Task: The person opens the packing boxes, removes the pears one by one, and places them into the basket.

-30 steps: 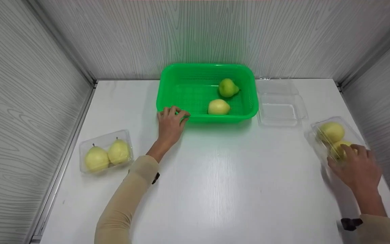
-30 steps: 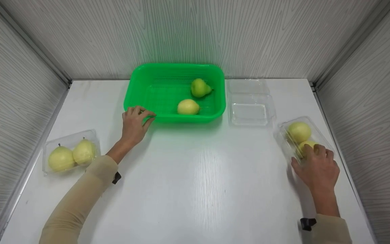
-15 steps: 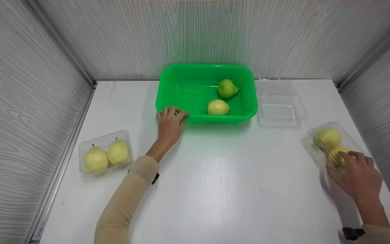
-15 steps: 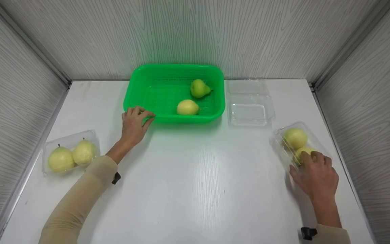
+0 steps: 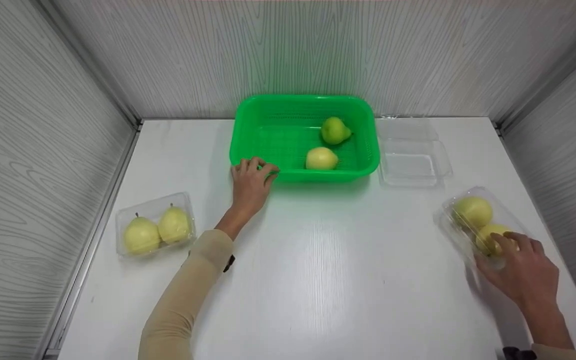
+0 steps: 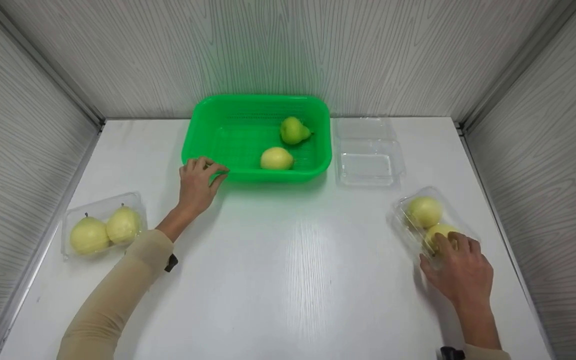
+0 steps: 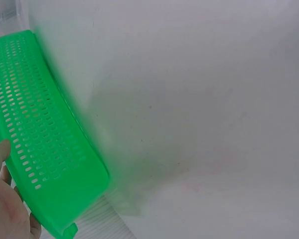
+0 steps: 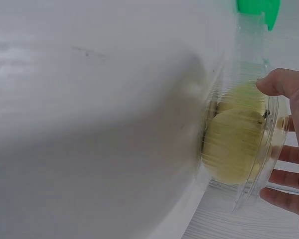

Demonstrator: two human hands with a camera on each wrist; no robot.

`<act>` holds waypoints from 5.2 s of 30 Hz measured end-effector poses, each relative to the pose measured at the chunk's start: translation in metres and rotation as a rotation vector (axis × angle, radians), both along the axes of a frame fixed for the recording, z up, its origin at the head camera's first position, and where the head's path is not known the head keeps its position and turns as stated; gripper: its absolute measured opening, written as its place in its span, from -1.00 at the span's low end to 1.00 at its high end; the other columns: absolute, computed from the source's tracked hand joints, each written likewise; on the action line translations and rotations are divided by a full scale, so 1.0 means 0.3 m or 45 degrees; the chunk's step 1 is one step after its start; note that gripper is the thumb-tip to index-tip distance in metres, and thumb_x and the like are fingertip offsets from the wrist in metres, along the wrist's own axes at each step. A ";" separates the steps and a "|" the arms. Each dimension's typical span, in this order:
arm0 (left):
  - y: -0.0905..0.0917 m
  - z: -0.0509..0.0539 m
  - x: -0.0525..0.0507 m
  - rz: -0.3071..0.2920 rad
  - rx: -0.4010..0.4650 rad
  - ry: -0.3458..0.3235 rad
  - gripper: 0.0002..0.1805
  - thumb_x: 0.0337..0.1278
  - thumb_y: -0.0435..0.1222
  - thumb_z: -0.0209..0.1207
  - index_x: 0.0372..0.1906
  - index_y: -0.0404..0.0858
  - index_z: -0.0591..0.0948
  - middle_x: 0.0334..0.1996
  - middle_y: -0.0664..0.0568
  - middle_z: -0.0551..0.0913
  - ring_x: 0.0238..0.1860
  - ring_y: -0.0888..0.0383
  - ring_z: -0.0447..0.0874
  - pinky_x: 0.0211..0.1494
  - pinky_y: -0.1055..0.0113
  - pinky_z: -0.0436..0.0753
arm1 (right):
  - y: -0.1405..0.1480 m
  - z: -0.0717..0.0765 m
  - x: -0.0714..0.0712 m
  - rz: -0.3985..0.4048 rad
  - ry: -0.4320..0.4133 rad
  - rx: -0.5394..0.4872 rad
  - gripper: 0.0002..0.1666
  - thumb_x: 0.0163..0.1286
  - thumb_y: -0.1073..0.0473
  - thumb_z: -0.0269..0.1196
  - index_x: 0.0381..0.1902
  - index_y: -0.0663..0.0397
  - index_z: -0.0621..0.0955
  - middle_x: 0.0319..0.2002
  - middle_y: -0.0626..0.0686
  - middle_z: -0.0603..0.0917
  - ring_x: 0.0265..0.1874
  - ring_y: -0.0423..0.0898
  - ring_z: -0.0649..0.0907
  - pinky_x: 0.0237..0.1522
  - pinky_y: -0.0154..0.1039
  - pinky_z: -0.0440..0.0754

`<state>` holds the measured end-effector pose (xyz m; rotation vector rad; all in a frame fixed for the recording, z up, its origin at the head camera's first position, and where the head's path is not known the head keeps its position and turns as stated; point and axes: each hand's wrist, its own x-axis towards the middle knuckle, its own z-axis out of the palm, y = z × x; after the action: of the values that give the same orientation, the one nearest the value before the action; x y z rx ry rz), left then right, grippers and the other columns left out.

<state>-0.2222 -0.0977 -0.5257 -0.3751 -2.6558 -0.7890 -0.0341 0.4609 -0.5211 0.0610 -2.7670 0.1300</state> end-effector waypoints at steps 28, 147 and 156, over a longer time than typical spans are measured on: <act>-0.001 -0.002 0.000 -0.009 -0.011 0.030 -0.88 0.38 -0.20 0.32 -0.07 -0.07 0.77 -0.04 -0.11 0.61 0.02 -0.15 0.45 0.25 -0.18 0.41 | -0.100 -0.020 0.036 0.288 0.115 0.058 -0.26 0.26 -0.39 0.17 0.04 0.11 0.69 -0.03 0.28 0.71 -0.16 0.34 0.70 -0.75 -0.03 0.47; 0.063 0.025 0.184 0.095 0.597 -0.125 -0.50 0.38 -0.29 0.33 0.33 -0.33 0.52 0.29 -0.20 0.57 0.35 -0.16 0.42 0.50 -0.09 0.45 | -0.624 -0.026 -0.060 1.004 0.326 0.055 -0.53 0.45 -0.27 0.25 0.02 -0.09 0.75 -0.04 0.06 0.77 -0.09 0.08 0.78 -0.36 -0.04 0.84; 0.114 0.012 0.359 0.098 1.007 -0.488 -0.35 0.41 -0.30 0.30 0.47 -0.34 0.34 0.36 -0.26 0.49 0.41 -0.27 0.45 0.48 -0.14 0.56 | -0.549 -0.013 -0.108 1.166 0.369 0.029 -0.57 0.58 -0.10 0.09 -0.01 -0.01 0.78 -0.11 0.06 0.76 -0.17 0.01 0.77 -0.39 -0.10 0.81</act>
<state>-0.1146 -0.0635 -0.5221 0.1005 -2.3755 -1.9193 -0.0665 0.2962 -0.5251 1.2337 -2.2408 0.2908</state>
